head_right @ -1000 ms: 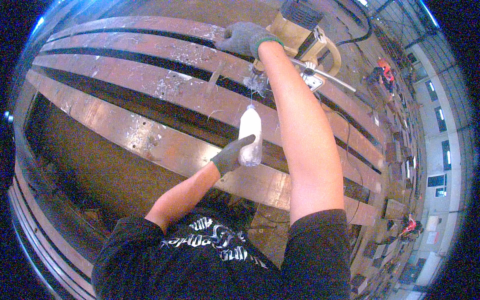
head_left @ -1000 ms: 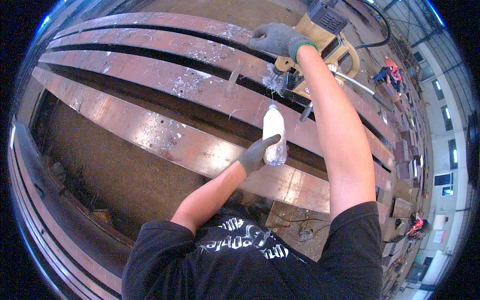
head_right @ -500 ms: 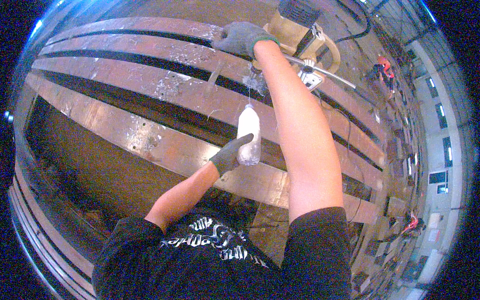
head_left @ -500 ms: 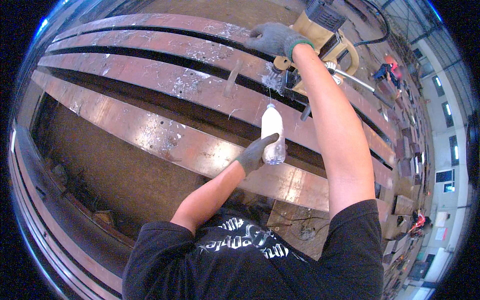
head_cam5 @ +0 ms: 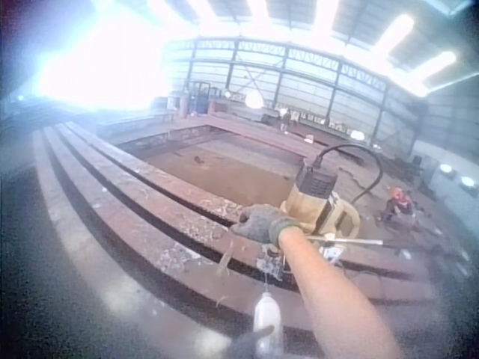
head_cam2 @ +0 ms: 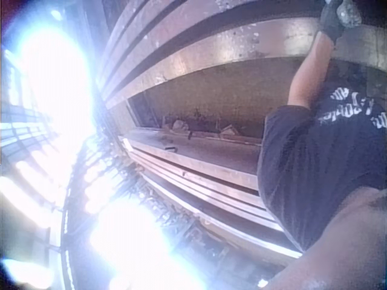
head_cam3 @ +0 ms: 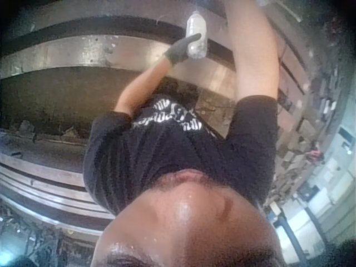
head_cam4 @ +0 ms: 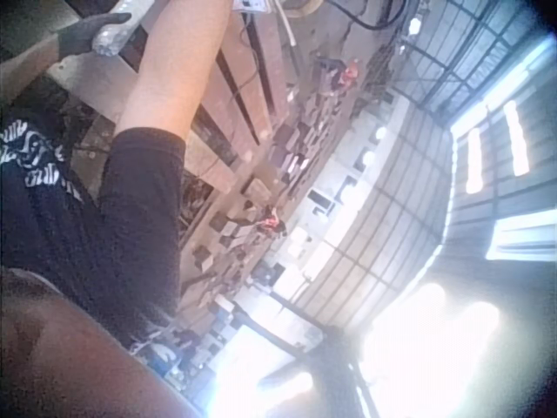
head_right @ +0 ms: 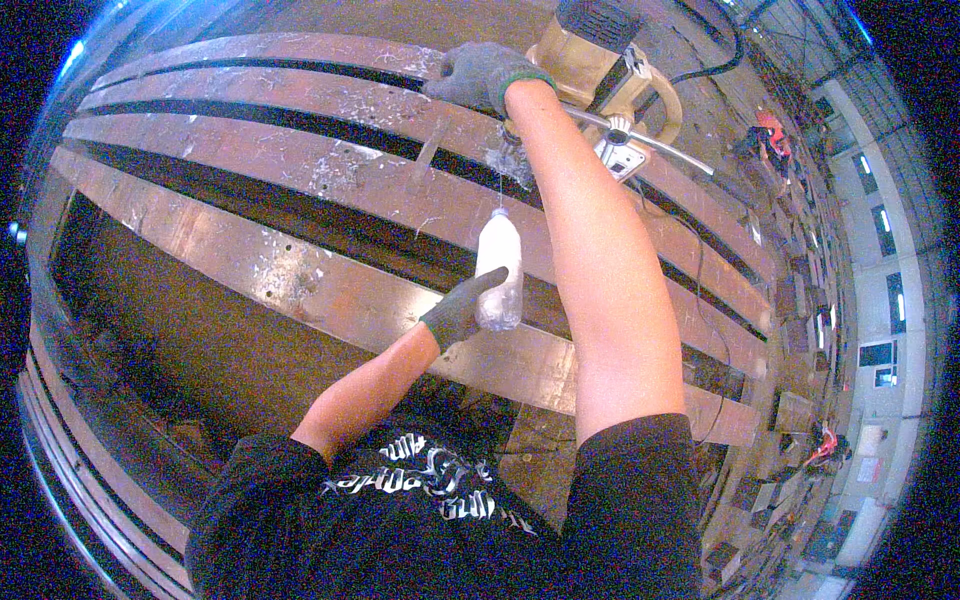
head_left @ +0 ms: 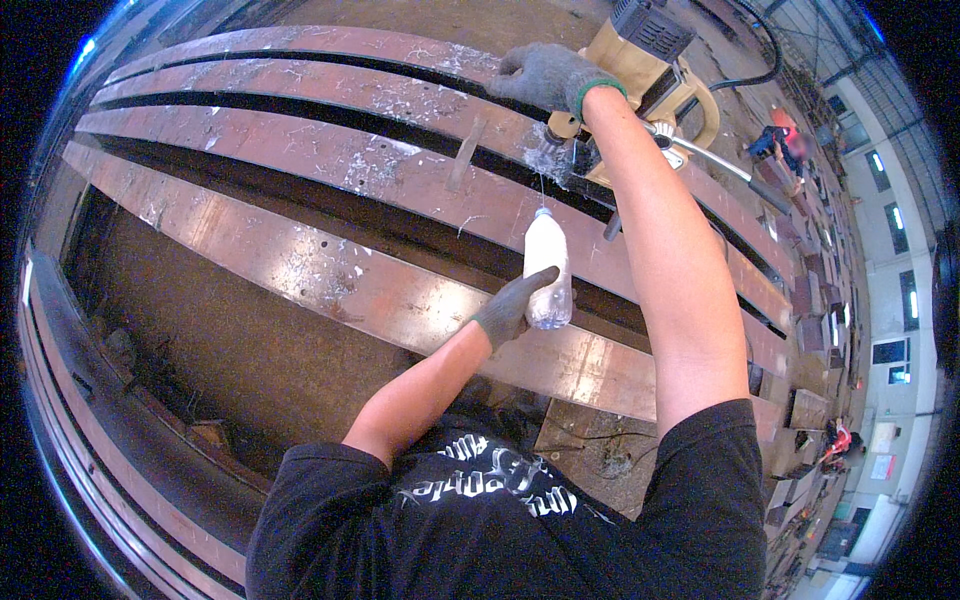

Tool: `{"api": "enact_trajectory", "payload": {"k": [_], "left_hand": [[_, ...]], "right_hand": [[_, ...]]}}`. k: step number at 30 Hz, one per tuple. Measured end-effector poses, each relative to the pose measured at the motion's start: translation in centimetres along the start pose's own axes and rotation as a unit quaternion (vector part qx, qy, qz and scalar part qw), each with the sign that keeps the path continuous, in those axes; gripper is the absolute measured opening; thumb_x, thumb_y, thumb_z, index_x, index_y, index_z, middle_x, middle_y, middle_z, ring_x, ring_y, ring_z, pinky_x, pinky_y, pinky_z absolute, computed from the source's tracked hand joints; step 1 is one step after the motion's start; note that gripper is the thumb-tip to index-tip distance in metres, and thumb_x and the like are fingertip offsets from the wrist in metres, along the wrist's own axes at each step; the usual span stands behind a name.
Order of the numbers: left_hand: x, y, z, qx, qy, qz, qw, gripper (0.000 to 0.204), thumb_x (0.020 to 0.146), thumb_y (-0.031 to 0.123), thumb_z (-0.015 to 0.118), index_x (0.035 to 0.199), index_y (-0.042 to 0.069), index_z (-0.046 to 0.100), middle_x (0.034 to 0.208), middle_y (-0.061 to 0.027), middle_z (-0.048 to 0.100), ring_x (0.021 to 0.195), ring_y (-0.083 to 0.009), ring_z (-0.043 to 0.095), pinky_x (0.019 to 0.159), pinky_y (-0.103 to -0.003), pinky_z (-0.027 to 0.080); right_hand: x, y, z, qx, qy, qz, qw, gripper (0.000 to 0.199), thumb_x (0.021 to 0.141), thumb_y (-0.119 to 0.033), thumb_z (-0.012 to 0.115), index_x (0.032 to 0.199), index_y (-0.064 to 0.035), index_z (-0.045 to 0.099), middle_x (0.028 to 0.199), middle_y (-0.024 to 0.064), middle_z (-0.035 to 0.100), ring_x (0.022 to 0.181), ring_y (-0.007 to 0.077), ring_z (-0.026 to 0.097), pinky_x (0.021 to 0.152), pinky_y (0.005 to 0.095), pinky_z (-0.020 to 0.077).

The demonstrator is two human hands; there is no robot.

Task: The person uses a handheld drill press to drill holes into long metal beams. They repeatedly apply liquid from a white bottle onto the drilling area, then reposition the drill and continue drilling along the beam.

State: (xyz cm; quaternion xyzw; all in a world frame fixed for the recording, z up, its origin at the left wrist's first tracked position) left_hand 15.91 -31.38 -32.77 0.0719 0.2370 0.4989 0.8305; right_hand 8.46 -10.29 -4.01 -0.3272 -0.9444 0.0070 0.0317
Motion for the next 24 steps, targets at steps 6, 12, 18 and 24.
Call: {"api": "enact_trajectory", "payload": {"k": [6, 12, 18, 24], "left_hand": [[-0.4, 0.13, 0.34, 0.0, 0.003, -0.008, 1.0, 0.054, 0.102, 0.03, 0.066, 0.138, -0.006, 0.048, 0.116, -0.0199, 0.069, 0.101, -0.0279, 0.073, 0.088, -0.041, 0.063], [-0.17, -0.01, 0.32, 0.012, 0.023, -0.004, 1.0, 0.047, 0.101, 0.033, 0.067, 0.133, 0.001, 0.055, 0.111, -0.0118, 0.069, 0.096, -0.0239, 0.071, 0.086, -0.039, 0.062], [-0.14, 0.05, 0.2, 0.011, 0.007, -0.004, 1.0, 0.053, 0.103, 0.029, 0.065, 0.14, -0.004, 0.048, 0.12, -0.019, 0.068, 0.105, -0.0278, 0.072, 0.091, -0.041, 0.062], [-0.13, 0.06, 0.23, 0.009, 0.007, -0.01, 1.0, 0.055, 0.103, 0.029, 0.065, 0.141, -0.006, 0.047, 0.123, -0.021, 0.068, 0.108, -0.029, 0.072, 0.093, -0.042, 0.062]], "right_hand": [[0.18, 0.2, 0.29, -0.004, 0.0, -0.006, 1.0, 0.056, 0.088, -0.06, 0.061, 0.113, -0.0131, 0.077, 0.113, 0.0206, 0.075, 0.105, 0.0416, 0.071, 0.094, 0.0486, 0.0557], [0.41, 0.28, 0.44, 0.006, -0.002, -0.012, 1.0, 0.055, 0.087, -0.059, 0.063, 0.113, -0.0125, 0.078, 0.112, 0.0204, 0.075, 0.105, 0.0414, 0.071, 0.094, 0.049, 0.0559], [0.45, -0.14, 0.25, -0.01, -0.039, 0.017, 0.999, 0.063, 0.086, -0.06, 0.063, 0.121, -0.0087, 0.075, 0.121, 0.0198, 0.073, 0.112, 0.039, 0.069, 0.101, 0.0439, 0.0529], [0.71, 0.18, 0.66, -0.004, -0.039, 0.013, 0.999, 0.061, 0.086, -0.059, 0.064, 0.12, -0.0094, 0.075, 0.121, 0.0197, 0.073, 0.112, 0.0391, 0.069, 0.1, 0.0443, 0.0532]]}}
Point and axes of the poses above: each hand's wrist, its own x-axis towards the middle knuckle, its own z-axis out of the palm, y = z × x, the point moved 3 cm from there along x, towards the middle knuckle
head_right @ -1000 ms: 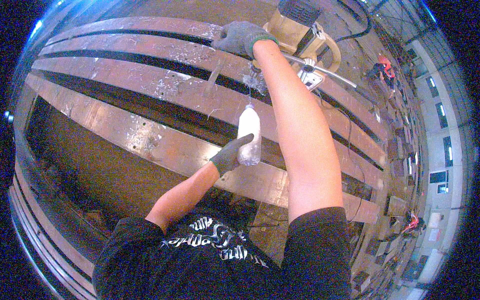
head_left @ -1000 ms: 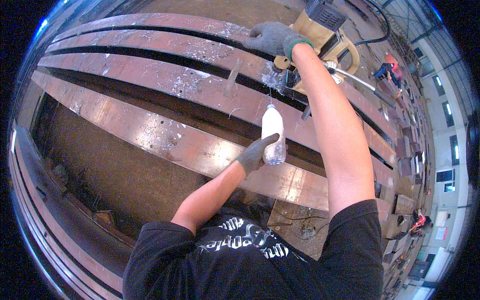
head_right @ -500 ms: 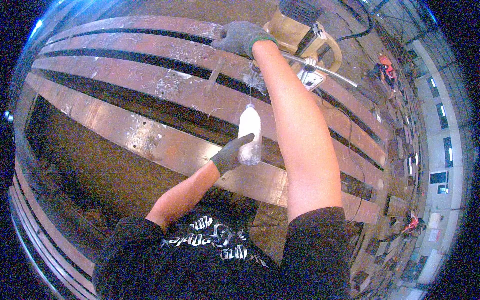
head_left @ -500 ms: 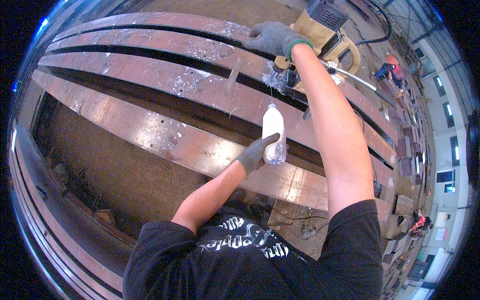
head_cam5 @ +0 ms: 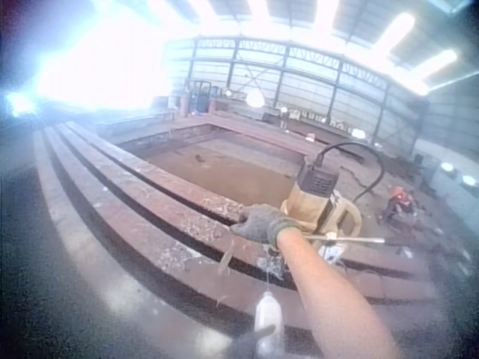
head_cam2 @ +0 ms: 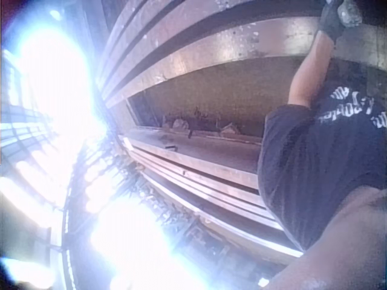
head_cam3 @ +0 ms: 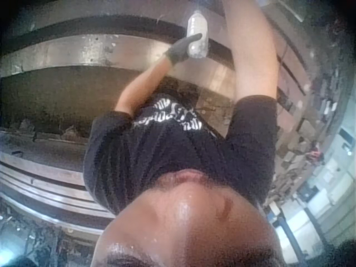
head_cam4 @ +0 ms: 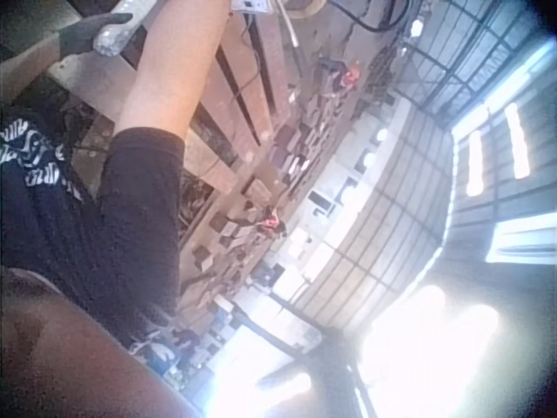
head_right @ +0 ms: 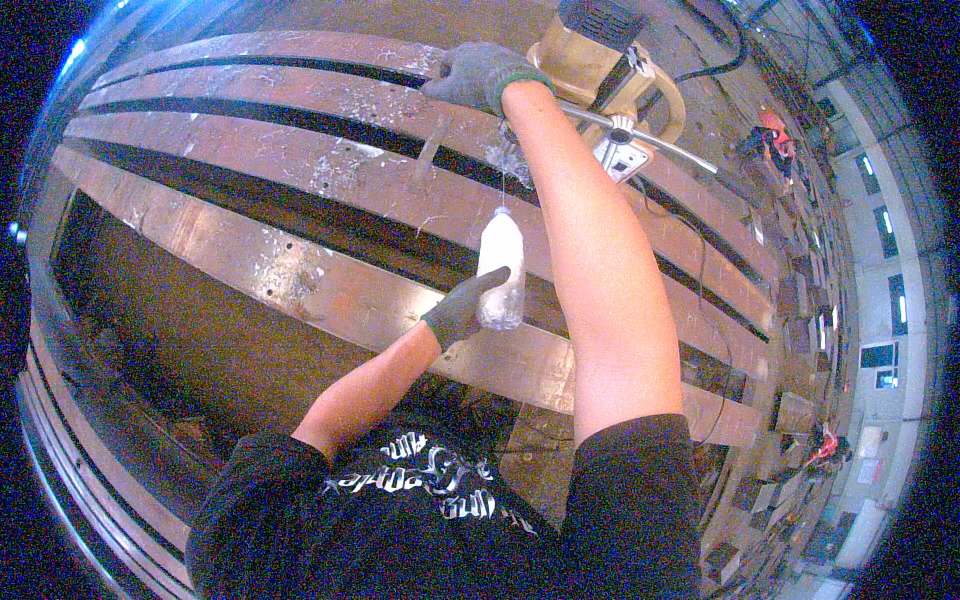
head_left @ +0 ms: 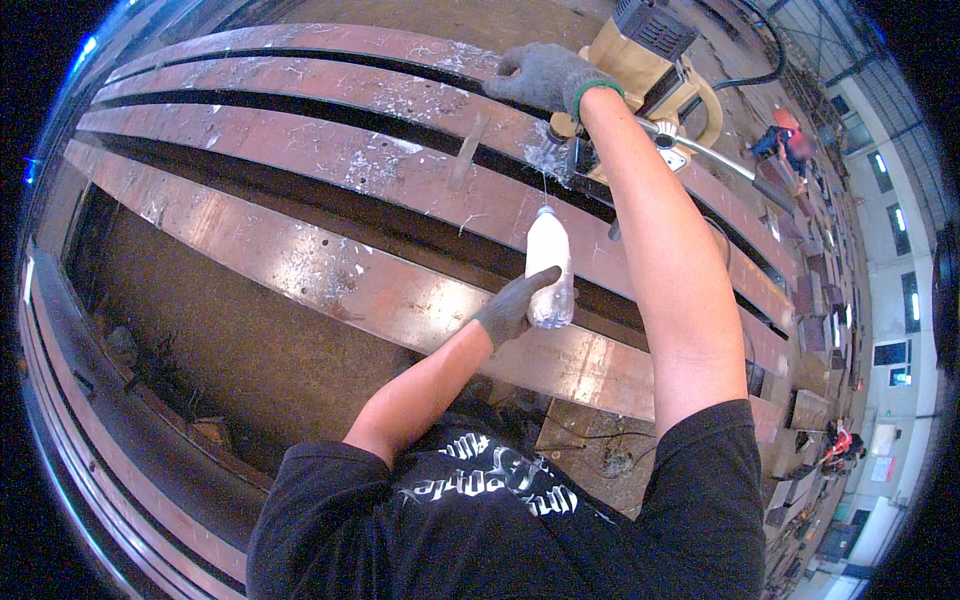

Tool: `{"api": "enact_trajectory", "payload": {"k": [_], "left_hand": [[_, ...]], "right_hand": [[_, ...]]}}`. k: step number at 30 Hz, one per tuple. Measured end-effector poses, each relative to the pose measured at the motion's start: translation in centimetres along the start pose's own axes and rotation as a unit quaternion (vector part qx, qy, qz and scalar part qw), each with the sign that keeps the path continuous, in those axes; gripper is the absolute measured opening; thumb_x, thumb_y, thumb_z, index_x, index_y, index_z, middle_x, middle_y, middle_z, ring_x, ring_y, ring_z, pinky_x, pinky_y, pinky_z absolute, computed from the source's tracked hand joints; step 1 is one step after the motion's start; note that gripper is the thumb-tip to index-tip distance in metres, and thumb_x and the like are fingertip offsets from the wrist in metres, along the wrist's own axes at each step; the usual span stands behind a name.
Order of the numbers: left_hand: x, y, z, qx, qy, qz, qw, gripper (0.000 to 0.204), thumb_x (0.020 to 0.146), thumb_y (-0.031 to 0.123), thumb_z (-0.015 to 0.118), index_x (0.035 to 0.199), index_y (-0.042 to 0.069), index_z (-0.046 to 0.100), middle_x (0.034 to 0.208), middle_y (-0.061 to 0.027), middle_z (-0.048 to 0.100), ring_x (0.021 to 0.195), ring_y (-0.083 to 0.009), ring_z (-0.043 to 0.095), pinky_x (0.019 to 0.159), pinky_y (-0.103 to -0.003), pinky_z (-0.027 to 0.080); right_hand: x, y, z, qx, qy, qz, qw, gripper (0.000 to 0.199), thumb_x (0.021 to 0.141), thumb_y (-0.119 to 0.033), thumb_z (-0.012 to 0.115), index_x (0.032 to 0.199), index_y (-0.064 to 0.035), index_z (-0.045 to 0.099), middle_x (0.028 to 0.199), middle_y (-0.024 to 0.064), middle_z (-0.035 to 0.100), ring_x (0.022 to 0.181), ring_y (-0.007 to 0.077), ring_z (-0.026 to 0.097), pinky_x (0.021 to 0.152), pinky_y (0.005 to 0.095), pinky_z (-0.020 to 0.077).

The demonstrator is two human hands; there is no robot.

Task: The person uses a handheld drill press to drill holes into long metal beams. They repeatedly apply liquid from a white bottle onto the drilling area, then reposition the drill and continue drilling along the beam.

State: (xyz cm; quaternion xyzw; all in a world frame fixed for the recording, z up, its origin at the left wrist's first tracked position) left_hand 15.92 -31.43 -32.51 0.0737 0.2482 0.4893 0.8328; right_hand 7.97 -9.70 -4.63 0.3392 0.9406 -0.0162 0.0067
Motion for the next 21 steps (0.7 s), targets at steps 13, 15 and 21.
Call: {"api": "enact_trajectory", "payload": {"k": [13, 15, 21], "left_hand": [[0.47, -0.28, -0.37, -0.007, -0.005, 0.006, 1.0, 0.054, 0.102, 0.031, 0.066, 0.139, -0.004, 0.049, 0.12, -0.0187, 0.069, 0.106, -0.028, 0.072, 0.092, -0.041, 0.062], [0.46, -0.22, -0.3, -0.002, -0.01, 0.01, 1.0, 0.053, 0.102, 0.031, 0.066, 0.139, -0.004, 0.05, 0.119, -0.0182, 0.069, 0.105, -0.0277, 0.072, 0.091, -0.041, 0.062], [0.07, 0.1, 0.15, 0.002, -0.007, 0.012, 1.0, 0.05, 0.103, 0.031, 0.065, 0.137, -0.003, 0.051, 0.117, -0.0172, 0.069, 0.101, -0.027, 0.072, 0.09, -0.041, 0.062]], "right_hand": [[0.03, -0.21, 0.23, 0.006, 0.001, 0.009, 1.0, 0.063, 0.084, -0.061, 0.065, 0.119, -0.0097, 0.075, 0.12, 0.0191, 0.074, 0.112, 0.0388, 0.07, 0.1, 0.044, 0.0531], [0.09, -0.17, 0.26, 0.006, -0.002, 0.011, 1.0, 0.063, 0.084, -0.061, 0.065, 0.119, -0.0096, 0.075, 0.119, 0.0194, 0.074, 0.112, 0.0388, 0.07, 0.1, 0.0439, 0.0532], [0.09, -0.34, 0.3, 0.007, -0.01, 0.008, 1.0, 0.061, 0.085, -0.059, 0.064, 0.119, -0.009, 0.075, 0.12, 0.0197, 0.074, 0.112, 0.0386, 0.07, 0.099, 0.0437, 0.0534]]}}
Point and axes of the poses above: each hand's wrist, its own x-axis towards the middle knuckle, its own z-axis out of the palm, y = z × x, the point moved 3 cm from there along x, towards the middle knuckle
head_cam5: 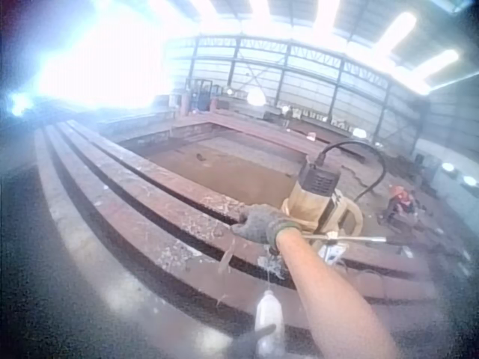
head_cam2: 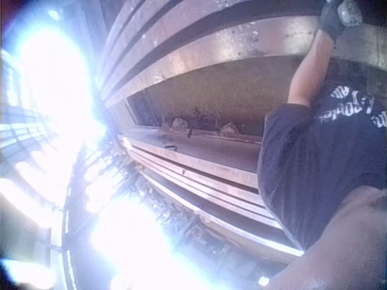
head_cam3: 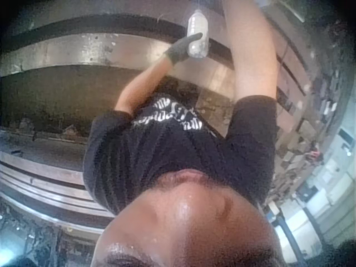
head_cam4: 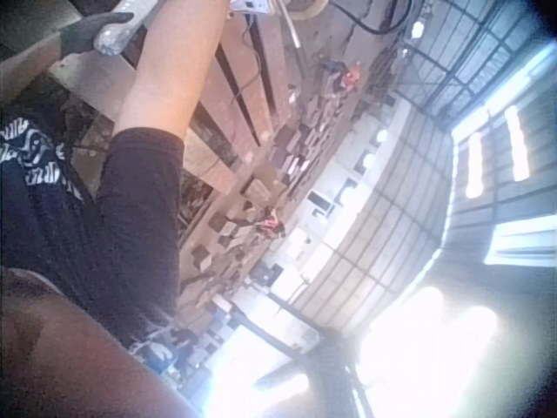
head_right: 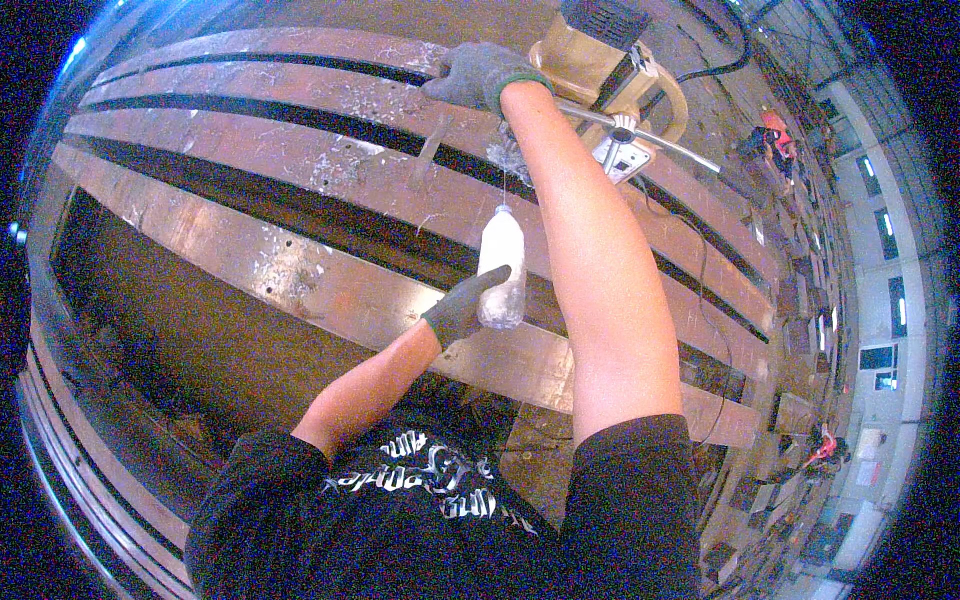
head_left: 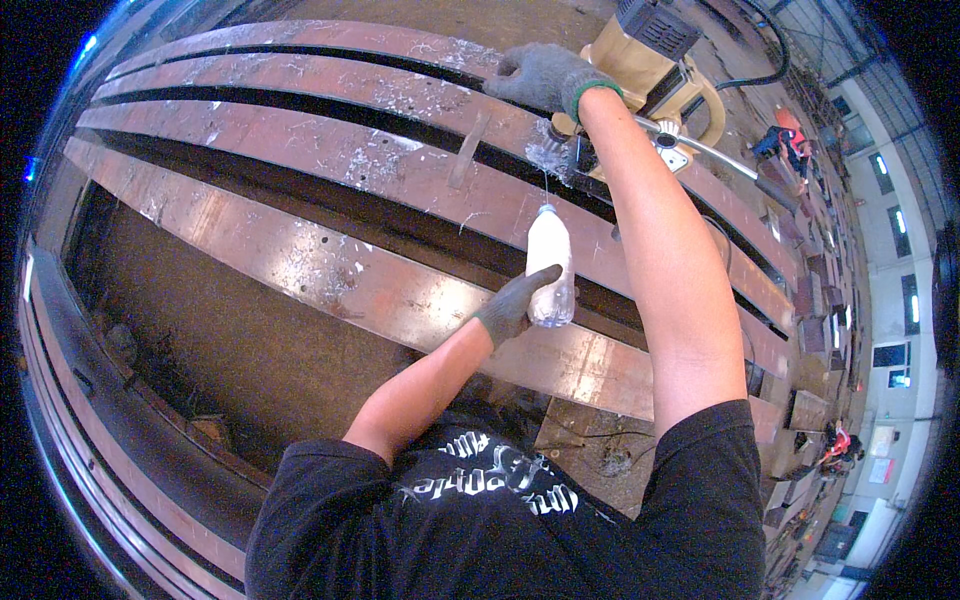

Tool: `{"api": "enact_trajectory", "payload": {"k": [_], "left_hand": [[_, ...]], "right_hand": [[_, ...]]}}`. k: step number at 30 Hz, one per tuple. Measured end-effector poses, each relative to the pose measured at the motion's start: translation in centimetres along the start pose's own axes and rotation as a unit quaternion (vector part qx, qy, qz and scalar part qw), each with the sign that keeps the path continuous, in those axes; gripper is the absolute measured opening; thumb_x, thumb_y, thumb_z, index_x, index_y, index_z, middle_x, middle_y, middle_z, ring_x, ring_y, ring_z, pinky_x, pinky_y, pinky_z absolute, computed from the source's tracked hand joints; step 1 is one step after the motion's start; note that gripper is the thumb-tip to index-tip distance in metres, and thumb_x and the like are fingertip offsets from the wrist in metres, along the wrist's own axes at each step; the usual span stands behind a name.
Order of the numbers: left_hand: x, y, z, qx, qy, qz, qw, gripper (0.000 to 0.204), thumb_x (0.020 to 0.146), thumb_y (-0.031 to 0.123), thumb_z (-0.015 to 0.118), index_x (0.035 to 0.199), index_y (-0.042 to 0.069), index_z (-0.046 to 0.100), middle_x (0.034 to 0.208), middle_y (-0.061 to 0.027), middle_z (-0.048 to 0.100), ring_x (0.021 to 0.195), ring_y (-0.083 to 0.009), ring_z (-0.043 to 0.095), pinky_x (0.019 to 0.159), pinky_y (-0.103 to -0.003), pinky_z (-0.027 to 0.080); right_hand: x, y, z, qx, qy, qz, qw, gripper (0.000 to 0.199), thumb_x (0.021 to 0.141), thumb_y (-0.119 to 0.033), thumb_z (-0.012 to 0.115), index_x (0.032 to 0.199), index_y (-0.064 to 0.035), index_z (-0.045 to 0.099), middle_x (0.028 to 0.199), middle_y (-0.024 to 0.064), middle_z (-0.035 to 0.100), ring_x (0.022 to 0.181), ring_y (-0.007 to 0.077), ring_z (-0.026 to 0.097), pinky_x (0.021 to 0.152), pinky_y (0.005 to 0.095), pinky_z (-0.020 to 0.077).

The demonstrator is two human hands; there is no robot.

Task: The person uses a handheld drill press to drill holes into long metal beams. They repeatedly apply liquid from a white bottle onto the drilling area, then reposition the drill and continue drilling along the beam.

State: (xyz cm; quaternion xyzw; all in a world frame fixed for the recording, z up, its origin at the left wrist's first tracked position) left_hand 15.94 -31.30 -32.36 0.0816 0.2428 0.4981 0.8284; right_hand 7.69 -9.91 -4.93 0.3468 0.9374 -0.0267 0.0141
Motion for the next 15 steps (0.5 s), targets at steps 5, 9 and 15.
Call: {"api": "enact_trajectory", "payload": {"k": [5, 9, 15], "left_hand": [[-0.05, 0.07, -0.1, -0.002, -0.004, -0.011, 1.0, 0.05, 0.103, 0.03, 0.064, 0.138, -0.004, 0.05, 0.117, -0.0186, 0.069, 0.1, -0.0279, 0.073, 0.089, -0.043, 0.063], [0.14, -0.08, -0.32, 0.004, 0.001, -0.006, 1.0, 0.051, 0.103, 0.03, 0.063, 0.138, -0.004, 0.049, 0.118, -0.0198, 0.069, 0.1, -0.0293, 0.073, 0.088, -0.044, 0.063], [0.0, 0.0, -0.29, 0.008, 0.012, -0.002, 1.0, 0.052, 0.103, 0.031, 0.063, 0.139, -0.004, 0.048, 0.116, -0.0204, 0.07, 0.097, -0.0302, 0.074, 0.087, -0.044, 0.064]], "right_hand": [[0.05, 0.22, 0.36, -0.007, 0.021, -0.019, 1.0, 0.058, 0.087, -0.059, 0.064, 0.118, -0.0112, 0.076, 0.117, 0.0194, 0.074, 0.109, 0.039, 0.07, 0.098, 0.0455, 0.0541], [0.17, 0.53, 0.72, 0.001, 0.046, -0.041, 0.998, 0.053, 0.087, -0.059, 0.064, 0.115, -0.0159, 0.078, 0.11, 0.0182, 0.076, 0.103, 0.0406, 0.072, 0.093, 0.0493, 0.0563], [0.32, 0.39, 0.86, -0.008, 0.037, -0.025, 0.999, 0.053, 0.087, -0.058, 0.065, 0.114, -0.0145, 0.078, 0.11, 0.0175, 0.076, 0.103, 0.0402, 0.072, 0.093, 0.0487, 0.0564]]}}
Point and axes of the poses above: each hand's wrist, its own x-axis towards the middle knuckle, its own z-axis out of the palm, y = z × x, the point moved 3 cm from there along x, towards the middle knuckle
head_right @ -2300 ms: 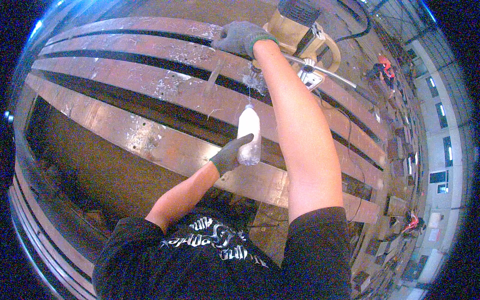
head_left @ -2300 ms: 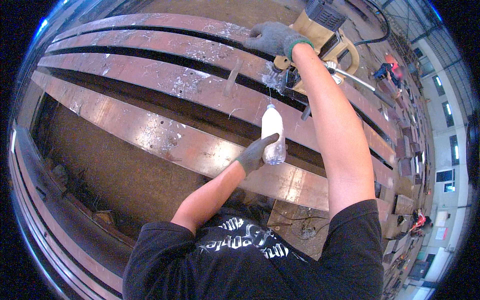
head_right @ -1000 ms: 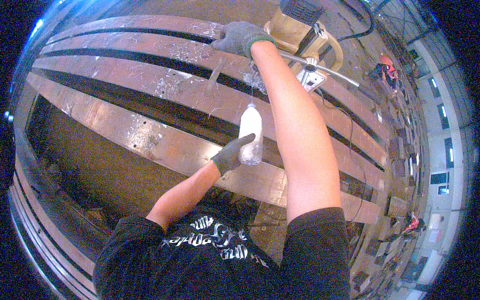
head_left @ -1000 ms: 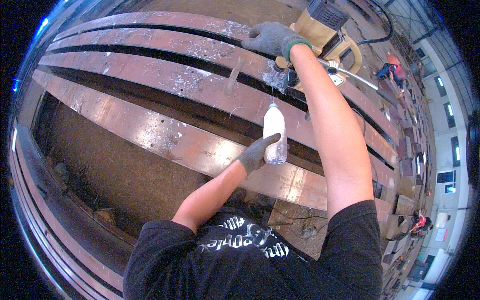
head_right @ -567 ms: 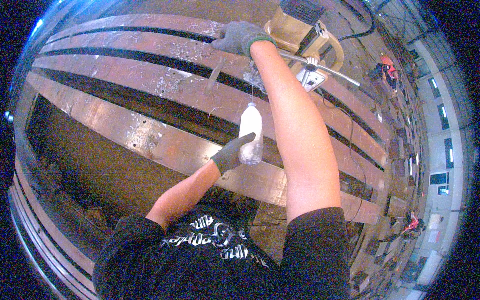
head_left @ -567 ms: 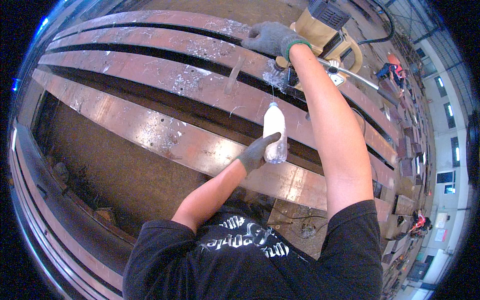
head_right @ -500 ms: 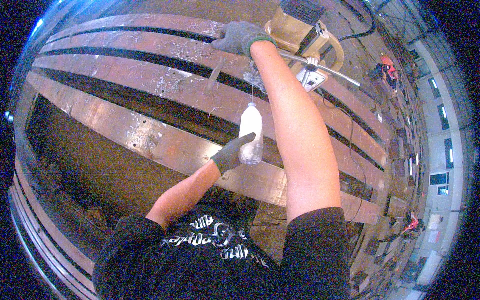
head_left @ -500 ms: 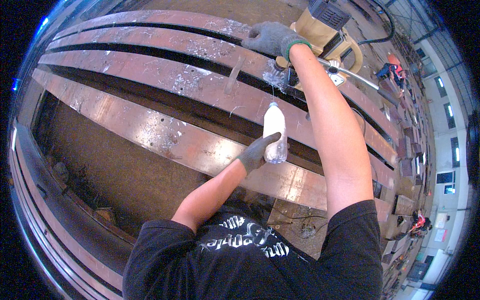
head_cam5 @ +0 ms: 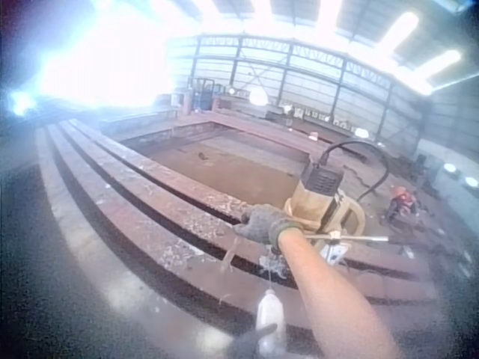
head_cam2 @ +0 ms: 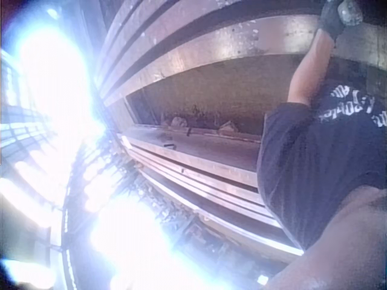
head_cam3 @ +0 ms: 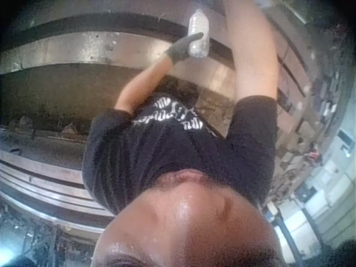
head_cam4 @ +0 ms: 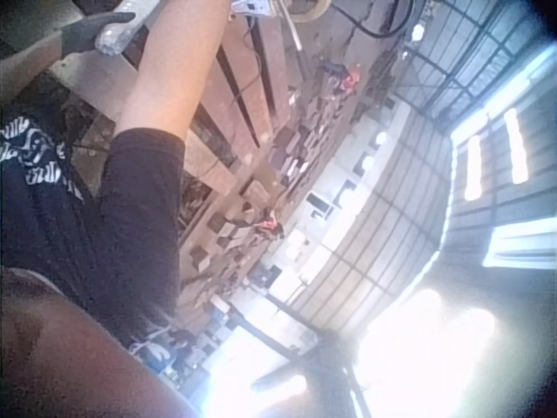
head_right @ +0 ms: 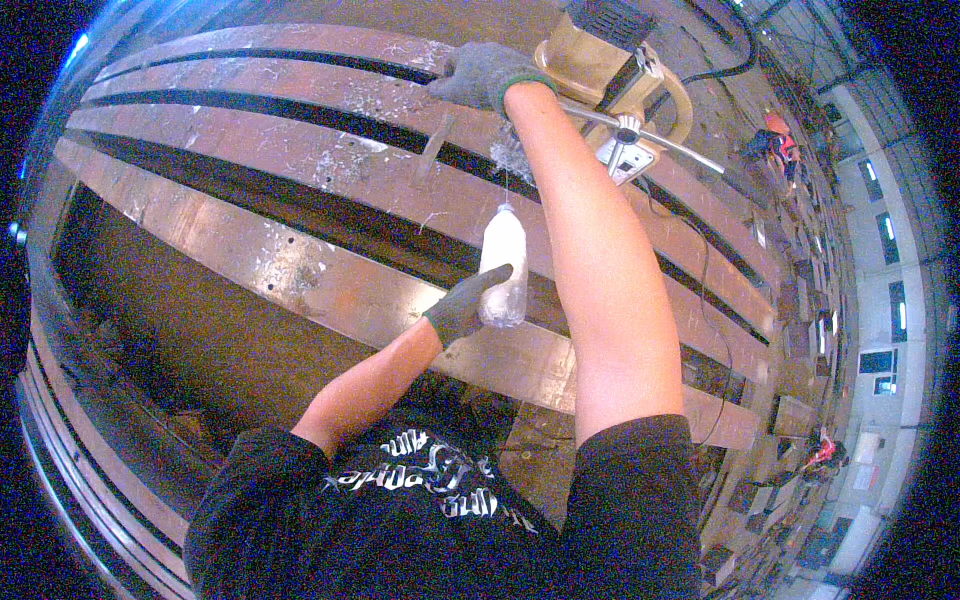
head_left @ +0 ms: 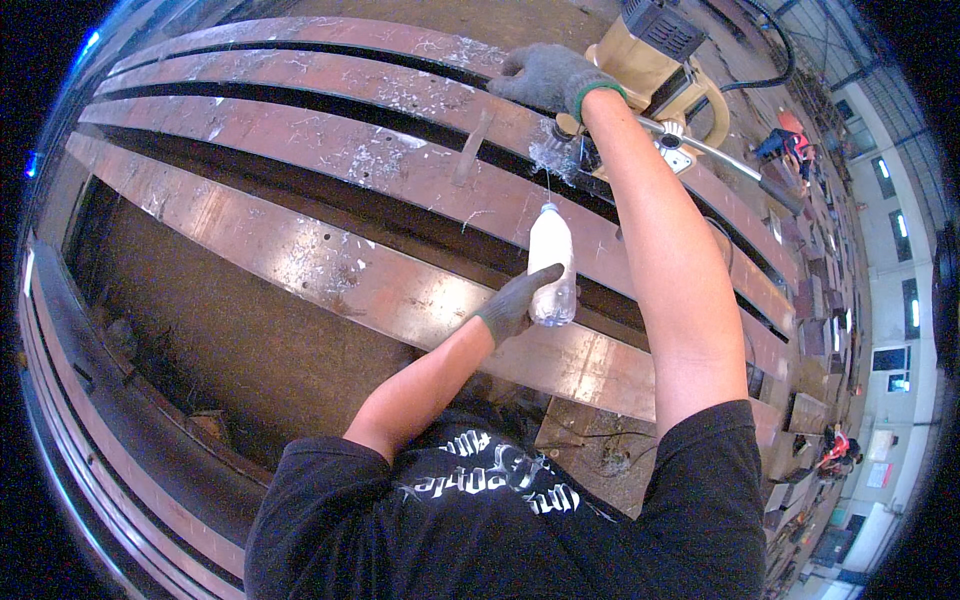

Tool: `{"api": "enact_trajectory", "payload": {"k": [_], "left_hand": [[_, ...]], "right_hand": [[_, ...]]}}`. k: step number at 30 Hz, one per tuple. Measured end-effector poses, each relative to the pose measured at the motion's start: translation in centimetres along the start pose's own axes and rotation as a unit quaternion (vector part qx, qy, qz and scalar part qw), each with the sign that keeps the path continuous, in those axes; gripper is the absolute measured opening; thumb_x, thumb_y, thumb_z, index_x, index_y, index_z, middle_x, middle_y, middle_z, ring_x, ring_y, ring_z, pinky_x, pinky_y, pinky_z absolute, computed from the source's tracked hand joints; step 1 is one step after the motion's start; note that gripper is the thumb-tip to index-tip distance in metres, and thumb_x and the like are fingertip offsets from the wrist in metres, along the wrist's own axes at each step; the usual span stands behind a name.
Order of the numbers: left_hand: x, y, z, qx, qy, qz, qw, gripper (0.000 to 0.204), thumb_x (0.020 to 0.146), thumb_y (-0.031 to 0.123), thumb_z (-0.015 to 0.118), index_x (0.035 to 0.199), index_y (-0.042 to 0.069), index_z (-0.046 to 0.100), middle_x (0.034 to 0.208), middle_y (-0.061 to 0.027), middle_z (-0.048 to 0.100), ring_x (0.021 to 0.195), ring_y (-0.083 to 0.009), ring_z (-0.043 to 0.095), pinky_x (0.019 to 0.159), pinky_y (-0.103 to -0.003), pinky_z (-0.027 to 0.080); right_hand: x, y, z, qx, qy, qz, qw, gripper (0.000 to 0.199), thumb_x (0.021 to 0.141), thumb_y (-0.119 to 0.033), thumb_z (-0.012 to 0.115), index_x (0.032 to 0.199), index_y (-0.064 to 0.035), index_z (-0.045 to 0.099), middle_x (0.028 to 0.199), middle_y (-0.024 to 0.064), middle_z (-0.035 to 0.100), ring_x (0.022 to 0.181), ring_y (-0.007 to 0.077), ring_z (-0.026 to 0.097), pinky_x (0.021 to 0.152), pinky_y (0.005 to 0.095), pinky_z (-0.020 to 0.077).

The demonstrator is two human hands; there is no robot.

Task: The person uses a handheld drill press to drill holes into long metal beams. They repeatedly apply liquid from a white bottle onto the drilling area, then reposition the drill and continue drilling along the beam.

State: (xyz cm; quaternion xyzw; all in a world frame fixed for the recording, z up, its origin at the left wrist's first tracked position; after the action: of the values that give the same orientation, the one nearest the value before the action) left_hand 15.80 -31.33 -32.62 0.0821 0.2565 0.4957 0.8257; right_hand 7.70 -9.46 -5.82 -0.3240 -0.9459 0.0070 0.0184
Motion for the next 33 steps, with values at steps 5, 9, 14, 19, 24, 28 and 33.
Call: {"api": "enact_trajectory", "payload": {"k": [5, 9, 14, 19, 24, 28, 33], "left_hand": [[0.14, -0.11, -0.09, 0.0, -0.004, -0.002, 1.0, 0.051, 0.103, 0.031, 0.062, 0.138, -0.004, 0.048, 0.115, -0.0196, 0.07, 0.096, -0.0298, 0.074, 0.086, -0.043, 0.064], [0.26, -0.22, -0.27, 0.003, -0.009, 0.003, 1.0, 0.05, 0.104, 0.031, 0.062, 0.138, -0.003, 0.049, 0.114, -0.0188, 0.07, 0.096, -0.0292, 0.074, 0.086, -0.043, 0.064], [0.31, -0.31, -0.28, -0.001, -0.013, 0.009, 1.0, 0.049, 0.104, 0.032, 0.063, 0.138, -0.001, 0.05, 0.115, -0.0176, 0.07, 0.099, -0.0273, 0.073, 0.086, -0.042, 0.063], [0.41, -0.38, -0.67, 0.003, -0.009, 0.005, 1.0, 0.05, 0.103, 0.033, 0.063, 0.138, -0.001, 0.05, 0.117, -0.0164, 0.069, 0.1, -0.0259, 0.073, 0.088, -0.04, 0.063], [0.4, -0.46, -0.5, 0.008, 0.002, -0.003, 1.0, 0.051, 0.103, 0.033, 0.064, 0.139, -0.001, 0.05, 0.117, -0.0165, 0.069, 0.1, -0.0264, 0.073, 0.088, -0.041, 0.063], [0.19, -0.26, -0.39, 0.007, 0.0, -0.008, 1.0, 0.051, 0.103, 0.032, 0.063, 0.139, -0.001, 0.049, 0.117, -0.0175, 0.069, 0.1, -0.0274, 0.073, 0.088, -0.042, 0.063], [0.38, -0.44, -0.38, 0.008, 0.004, -0.004, 1.0, 0.049, 0.104, 0.032, 0.062, 0.139, -0.001, 0.049, 0.117, -0.0187, 0.07, 0.099, -0.0285, 0.073, 0.087, -0.043, 0.063]], "right_hand": [[-0.06, -0.09, -0.05, 0.006, -0.005, 0.006, 1.0, 0.054, 0.087, -0.058, 0.065, 0.114, -0.0134, 0.078, 0.11, 0.0176, 0.076, 0.103, 0.0397, 0.072, 0.093, 0.0487, 0.0564], [-0.02, -0.05, 0.08, 0.005, 0.0, 0.008, 1.0, 0.054, 0.086, -0.058, 0.066, 0.113, -0.0129, 0.078, 0.109, 0.0177, 0.076, 0.103, 0.0399, 0.073, 0.093, 0.0487, 0.0566], [0.24, 0.36, 0.51, -0.001, 0.004, 0.006, 1.0, 0.055, 0.085, -0.059, 0.066, 0.113, -0.0124, 0.078, 0.11, 0.0182, 0.076, 0.103, 0.0401, 0.073, 0.093, 0.0487, 0.0566], [0.25, -0.11, 0.44, 0.005, -0.001, 0.006, 1.0, 0.059, 0.084, -0.061, 0.067, 0.113, -0.011, 0.078, 0.11, 0.0189, 0.076, 0.103, 0.0402, 0.073, 0.093, 0.049, 0.0567], [0.25, 0.12, 0.47, 0.004, -0.006, 0.007, 1.0, 0.062, 0.083, -0.064, 0.068, 0.113, -0.0107, 0.078, 0.11, 0.0194, 0.076, 0.102, 0.0403, 0.073, 0.092, 0.0491, 0.0567], [0.24, -0.23, 0.48, 0.004, -0.006, 0.01, 1.0, 0.063, 0.082, -0.065, 0.068, 0.113, -0.011, 0.078, 0.11, 0.0196, 0.076, 0.102, 0.0404, 0.073, 0.092, 0.0492, 0.0567], [0.32, 0.17, 0.78, 0.009, 0.002, 0.009, 1.0, 0.064, 0.081, -0.066, 0.069, 0.114, -0.0115, 0.078, 0.111, 0.0197, 0.076, 0.102, 0.0407, 0.073, 0.092, 0.0495, 0.0566]]}}
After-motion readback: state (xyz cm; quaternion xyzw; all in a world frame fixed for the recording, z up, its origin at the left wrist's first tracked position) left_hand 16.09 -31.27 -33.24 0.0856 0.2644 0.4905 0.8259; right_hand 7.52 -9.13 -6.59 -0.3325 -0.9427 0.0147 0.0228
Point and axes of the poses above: each hand's wrist, its own x-axis towards the middle knuckle, its own z-axis out of the palm, y = z × x, the point moved 3 cm from there along x, towards the middle knuckle
